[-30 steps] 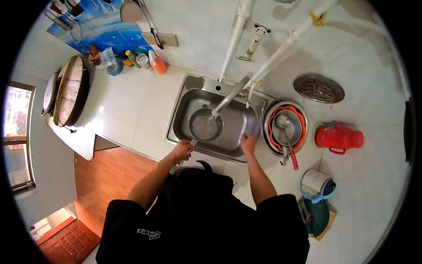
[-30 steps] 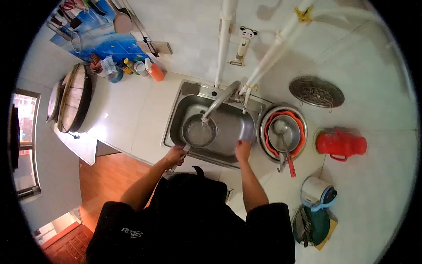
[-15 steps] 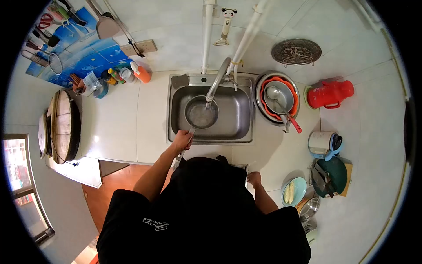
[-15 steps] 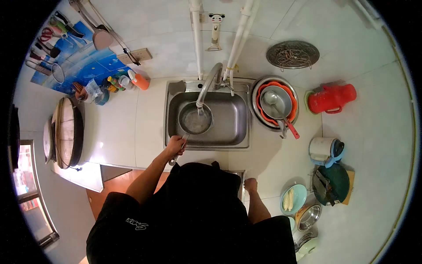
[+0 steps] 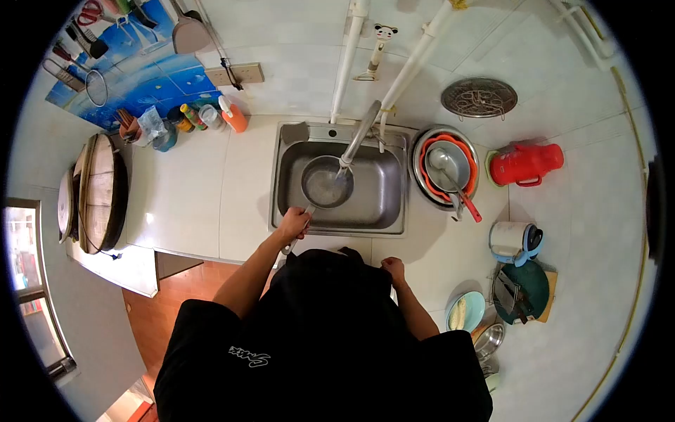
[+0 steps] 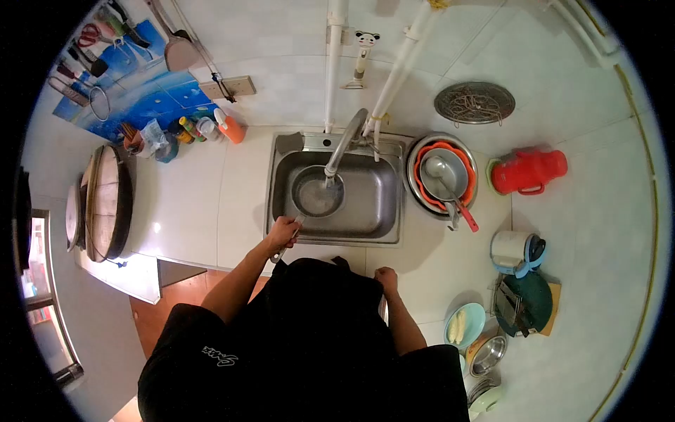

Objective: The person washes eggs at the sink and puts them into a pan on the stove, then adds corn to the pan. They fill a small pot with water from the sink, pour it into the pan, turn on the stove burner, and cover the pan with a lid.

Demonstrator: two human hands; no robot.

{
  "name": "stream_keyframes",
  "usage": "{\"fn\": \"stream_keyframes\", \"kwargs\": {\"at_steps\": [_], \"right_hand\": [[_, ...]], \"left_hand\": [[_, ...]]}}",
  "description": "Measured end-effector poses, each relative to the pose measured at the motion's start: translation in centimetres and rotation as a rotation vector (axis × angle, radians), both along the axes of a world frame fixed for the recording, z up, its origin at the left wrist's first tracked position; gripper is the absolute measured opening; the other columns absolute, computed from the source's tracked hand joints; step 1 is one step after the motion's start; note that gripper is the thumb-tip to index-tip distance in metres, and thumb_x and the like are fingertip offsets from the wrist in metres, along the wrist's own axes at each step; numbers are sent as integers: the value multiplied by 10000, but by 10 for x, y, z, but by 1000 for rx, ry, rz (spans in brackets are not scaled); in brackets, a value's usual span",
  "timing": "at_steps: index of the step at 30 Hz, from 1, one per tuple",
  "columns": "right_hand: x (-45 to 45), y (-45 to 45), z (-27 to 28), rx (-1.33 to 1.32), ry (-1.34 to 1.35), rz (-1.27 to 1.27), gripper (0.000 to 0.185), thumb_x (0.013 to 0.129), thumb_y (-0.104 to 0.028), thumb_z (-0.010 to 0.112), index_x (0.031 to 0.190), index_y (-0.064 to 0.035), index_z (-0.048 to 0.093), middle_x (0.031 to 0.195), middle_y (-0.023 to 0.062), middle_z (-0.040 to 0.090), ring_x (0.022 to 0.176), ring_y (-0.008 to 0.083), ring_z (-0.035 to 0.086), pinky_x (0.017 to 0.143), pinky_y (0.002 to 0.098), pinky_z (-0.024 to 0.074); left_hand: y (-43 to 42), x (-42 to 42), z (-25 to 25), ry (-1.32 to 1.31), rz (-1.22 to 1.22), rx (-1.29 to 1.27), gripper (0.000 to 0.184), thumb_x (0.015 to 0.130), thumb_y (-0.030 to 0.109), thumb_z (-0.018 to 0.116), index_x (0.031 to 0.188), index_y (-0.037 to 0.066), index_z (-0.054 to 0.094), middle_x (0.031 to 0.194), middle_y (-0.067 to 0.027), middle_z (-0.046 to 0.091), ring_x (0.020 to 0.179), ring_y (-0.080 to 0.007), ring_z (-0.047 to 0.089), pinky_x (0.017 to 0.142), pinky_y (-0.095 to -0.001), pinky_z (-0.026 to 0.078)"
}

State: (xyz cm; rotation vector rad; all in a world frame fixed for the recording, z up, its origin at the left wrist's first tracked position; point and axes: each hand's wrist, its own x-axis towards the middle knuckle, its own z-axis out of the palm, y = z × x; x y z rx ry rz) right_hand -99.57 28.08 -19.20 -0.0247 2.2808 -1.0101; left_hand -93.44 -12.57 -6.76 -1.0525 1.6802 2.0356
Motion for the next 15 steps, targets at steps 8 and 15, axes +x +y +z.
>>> {"fn": "stream_keyframes", "kwargs": {"at_steps": [8,15], "right_hand": [[-8,17,3,140,-18,-25,231,787,-180,601,867,9,708,782,163,704,759,286,694,707,381,545],[-5,22,-8,168,11,-27,255,779,-206,587,859,0,713,798,177,702,769,300,691,731,393,544]], "left_hand": [[1,-4,-3,4,-9,9,244,934,209,537,780,19,527,606,-42,464,458,-132,463,365,-291,324],[4,-6,5,-26,-1,7,251,917,189,536,733,17,528,589,-41,482,439,-131,465,355,-284,349]]}}
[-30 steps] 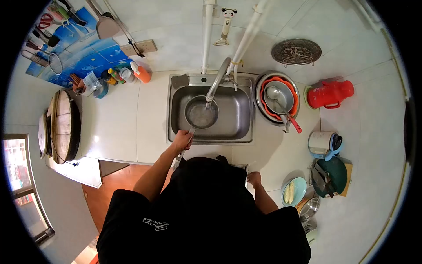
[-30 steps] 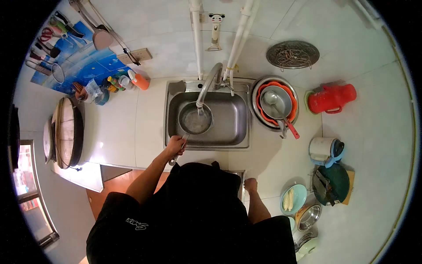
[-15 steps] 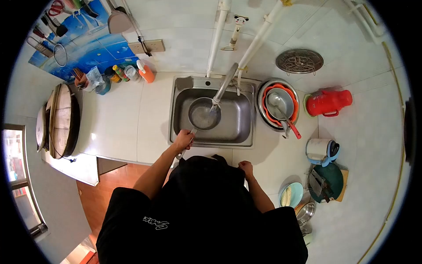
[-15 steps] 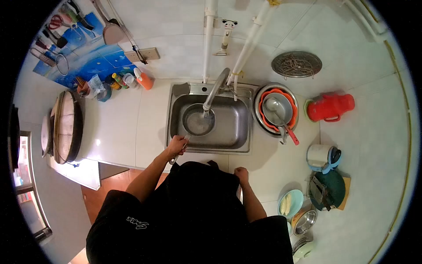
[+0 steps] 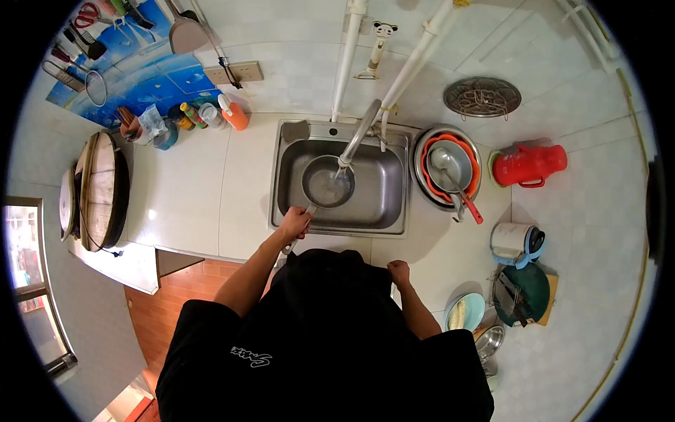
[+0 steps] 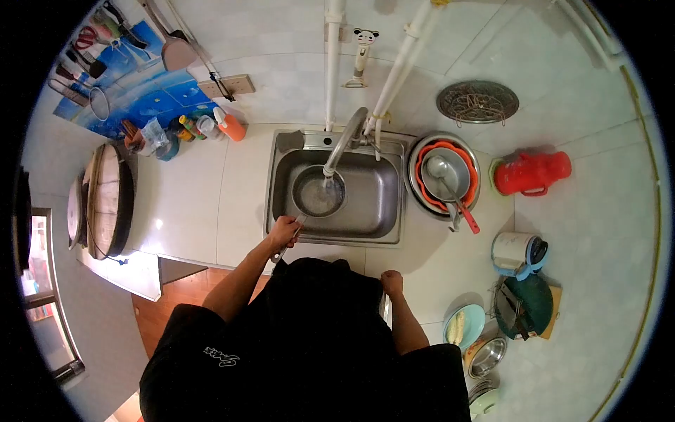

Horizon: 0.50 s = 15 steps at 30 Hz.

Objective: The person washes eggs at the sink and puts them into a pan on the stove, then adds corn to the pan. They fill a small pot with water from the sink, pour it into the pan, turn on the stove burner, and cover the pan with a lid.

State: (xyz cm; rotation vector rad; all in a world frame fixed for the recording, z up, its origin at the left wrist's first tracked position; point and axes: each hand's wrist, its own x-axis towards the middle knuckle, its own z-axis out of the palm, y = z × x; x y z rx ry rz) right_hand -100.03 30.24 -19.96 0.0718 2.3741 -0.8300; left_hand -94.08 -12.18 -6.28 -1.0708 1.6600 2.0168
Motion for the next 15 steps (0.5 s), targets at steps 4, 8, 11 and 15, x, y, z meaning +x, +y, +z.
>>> {"fn": "stream_keyframes", "kwargs": {"at_steps": [4,8,11,15], "right_hand": [[-1,3,0,-77,37,48,257,780,-212,626,883,7,714,819,170,705,773,282,684,725,376,537],[-1,0,5,-51,-4,21,267,780,-223,665,902,9,715,831,158,708,784,273,680,724,363,529],[0,-1,8,-58,-28,-23,262,779,-220,668,895,10,715,835,156,709,791,270,683,727,363,532],[1,3,2,-36,0,4,247,779,-213,667,889,2,718,837,154,710,794,265,685,726,364,535]], "left_hand": [[0,1,-9,10,-39,-55,257,914,190,535,722,18,529,590,-43,485,444,-130,466,356,-282,347],[-1,0,-6,11,-22,-15,263,912,192,535,720,12,531,594,-44,489,448,-130,468,357,-283,349],[1,-1,-5,4,-18,-39,268,913,193,534,722,5,532,599,-47,492,453,-130,472,359,-285,350],[1,0,-6,6,-26,-47,275,921,204,534,729,6,534,604,-48,495,462,-131,479,363,-287,357]]}}
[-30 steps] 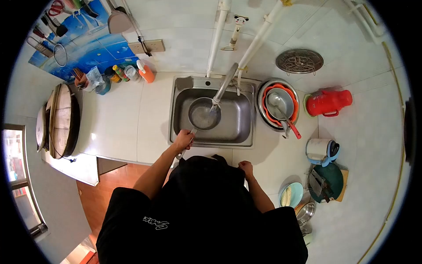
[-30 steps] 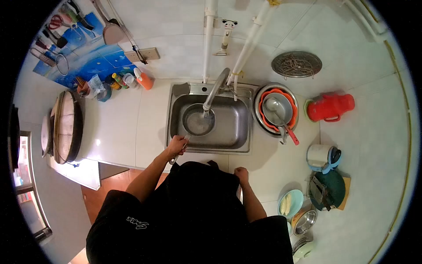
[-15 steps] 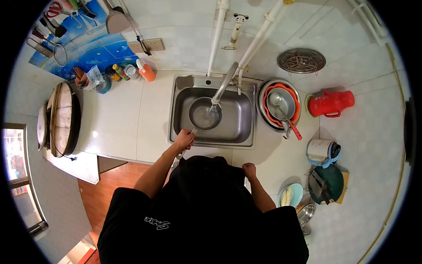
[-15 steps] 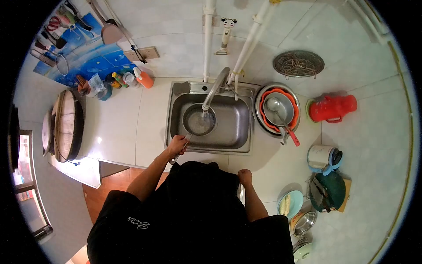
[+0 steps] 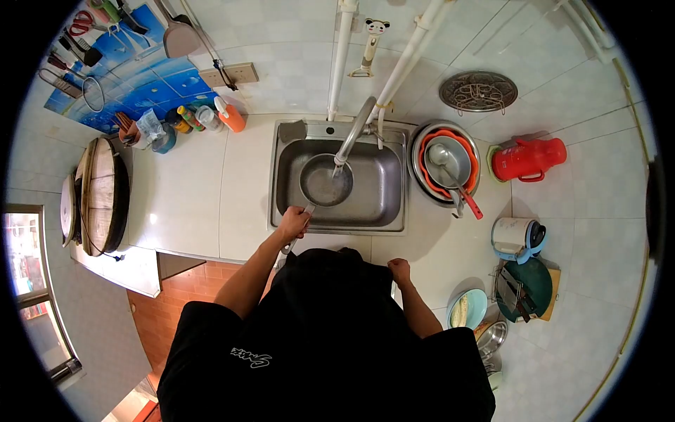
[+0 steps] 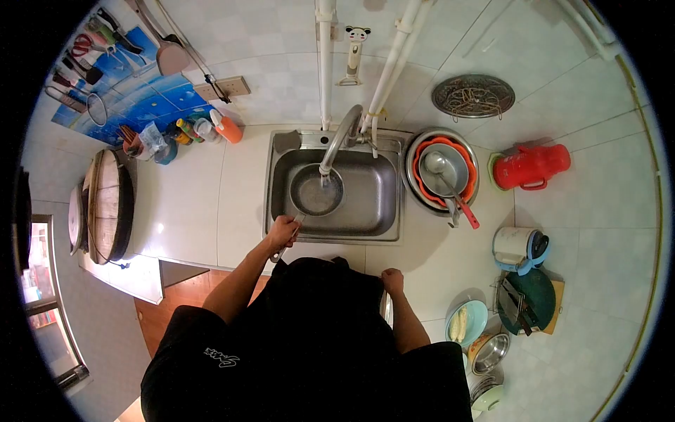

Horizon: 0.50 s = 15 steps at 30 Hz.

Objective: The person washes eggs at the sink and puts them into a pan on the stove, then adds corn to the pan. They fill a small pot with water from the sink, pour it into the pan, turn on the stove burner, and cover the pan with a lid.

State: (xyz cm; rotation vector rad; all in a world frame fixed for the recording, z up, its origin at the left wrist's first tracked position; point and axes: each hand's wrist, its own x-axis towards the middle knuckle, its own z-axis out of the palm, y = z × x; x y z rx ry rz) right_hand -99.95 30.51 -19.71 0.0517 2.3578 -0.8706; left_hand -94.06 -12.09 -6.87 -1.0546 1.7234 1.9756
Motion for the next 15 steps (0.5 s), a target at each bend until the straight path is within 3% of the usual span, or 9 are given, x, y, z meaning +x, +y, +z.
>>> {"fn": "stream_keyframes", "kwargs": {"at_steps": [2,4,15], "right_hand": [[1,2,-4,35,14,9,233,782,-208,668,889,-7,721,842,150,712,794,262,686,724,364,537],[1,3,-9,36,17,10,230,782,-206,668,889,-10,722,842,149,712,794,262,686,724,363,537],[1,6,-15,28,11,2,237,794,-200,676,908,4,715,818,140,708,757,235,674,698,355,526]], "left_hand": [[1,0,2,5,-8,-7,277,924,207,534,732,6,536,604,-48,495,465,-131,481,363,-288,359],[3,0,5,6,14,-12,251,923,189,526,723,38,508,569,-23,439,442,-118,419,359,-273,295],[3,4,-8,-4,1,-30,247,931,188,528,741,31,509,599,-42,461,441,-121,452,352,-281,319]]}}
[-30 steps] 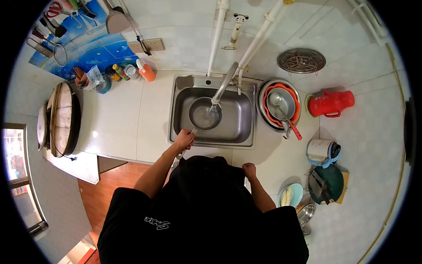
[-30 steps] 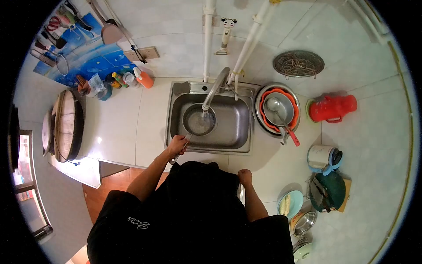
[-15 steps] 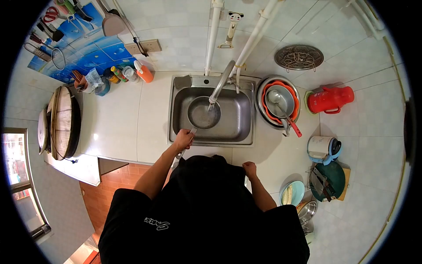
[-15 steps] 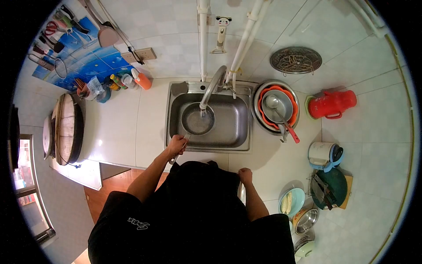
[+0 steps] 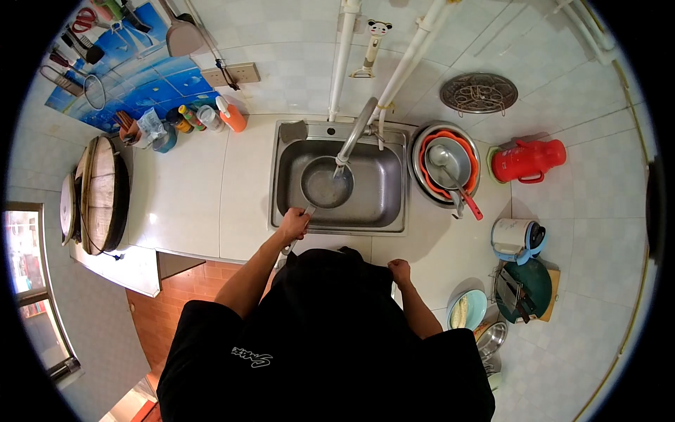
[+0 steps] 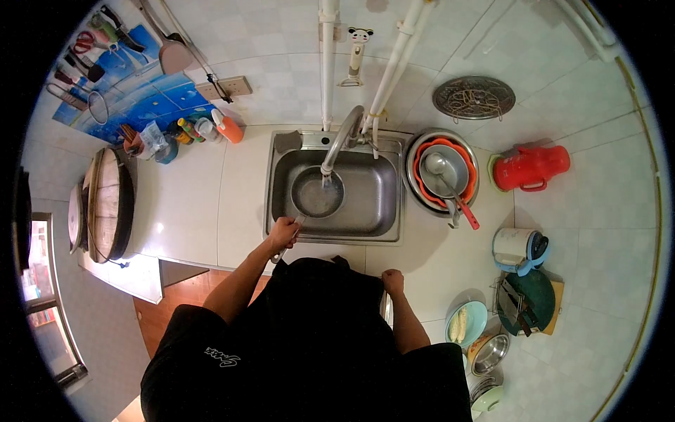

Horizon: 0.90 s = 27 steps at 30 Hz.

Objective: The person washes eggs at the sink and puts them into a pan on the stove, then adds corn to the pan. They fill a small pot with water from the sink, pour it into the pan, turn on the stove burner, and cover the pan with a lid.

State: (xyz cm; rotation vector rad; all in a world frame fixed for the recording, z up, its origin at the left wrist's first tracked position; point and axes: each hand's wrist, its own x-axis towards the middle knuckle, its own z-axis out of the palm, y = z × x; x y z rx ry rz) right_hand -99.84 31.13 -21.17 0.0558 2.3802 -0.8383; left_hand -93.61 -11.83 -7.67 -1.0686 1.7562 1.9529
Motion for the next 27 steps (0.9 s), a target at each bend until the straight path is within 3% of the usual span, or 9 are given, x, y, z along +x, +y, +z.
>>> {"fn": "stream_keyframes", "kwargs": {"at_steps": [9,11,14,15,17,20,23,27], "right_hand": [[-2,3,-1,-16,29,37,227,794,-184,662,905,8,713,843,152,705,774,255,673,713,364,523],[-6,1,7,48,70,210,258,809,-221,633,895,10,711,869,176,695,792,294,668,717,383,522],[-5,-5,16,22,-10,54,261,809,-223,598,796,21,688,809,193,685,769,335,670,703,430,528],[-5,-6,17,18,-3,55,261,809,-223,598,796,21,688,809,193,685,769,335,670,703,430,528],[-7,-8,19,7,20,56,221,786,-198,658,864,1,713,772,137,704,739,242,680,709,366,535],[-9,-10,21,-61,-86,-63,202,786,-181,654,853,0,711,762,129,704,726,232,681,699,361,539],[-10,-11,23,-9,-46,9,218,801,-170,637,854,31,700,798,186,698,720,265,700,671,362,559],[-8,-10,26,-51,17,7,203,797,-161,626,830,24,703,782,177,697,723,283,697,675,373,557]], "left_hand": [[4,-2,21,-12,-18,-60,281,926,194,541,708,21,504,577,-55,476,446,-137,456,366,-292,328],[1,-1,10,-7,-23,-74,287,919,177,546,687,15,501,565,-58,473,446,-150,453,374,-299,325],[1,0,8,-7,-13,-30,285,922,175,540,686,22,495,588,-58,481,446,-150,446,368,-300,305],[2,0,4,10,10,-9,284,926,176,531,689,24,489,585,-49,466,444,-145,438,370,-299,307],[1,0,4,7,8,-12,286,928,178,528,690,25,483,583,-44,456,445,-143,436,371,-297,310],[3,0,6,0,6,-7,291,929,179,524,688,24,471,581,-39,439,446,-140,429,373,-295,312],[3,0,8,-2,3,-8,289,927,176,524,689,23,466,585,-38,432,445,-138,421,373,-293,304],[2,3,-3,18,6,7,285,924,168,525,685,23,468,589,-44,437,447,-133,417,370,-291,291]]}}
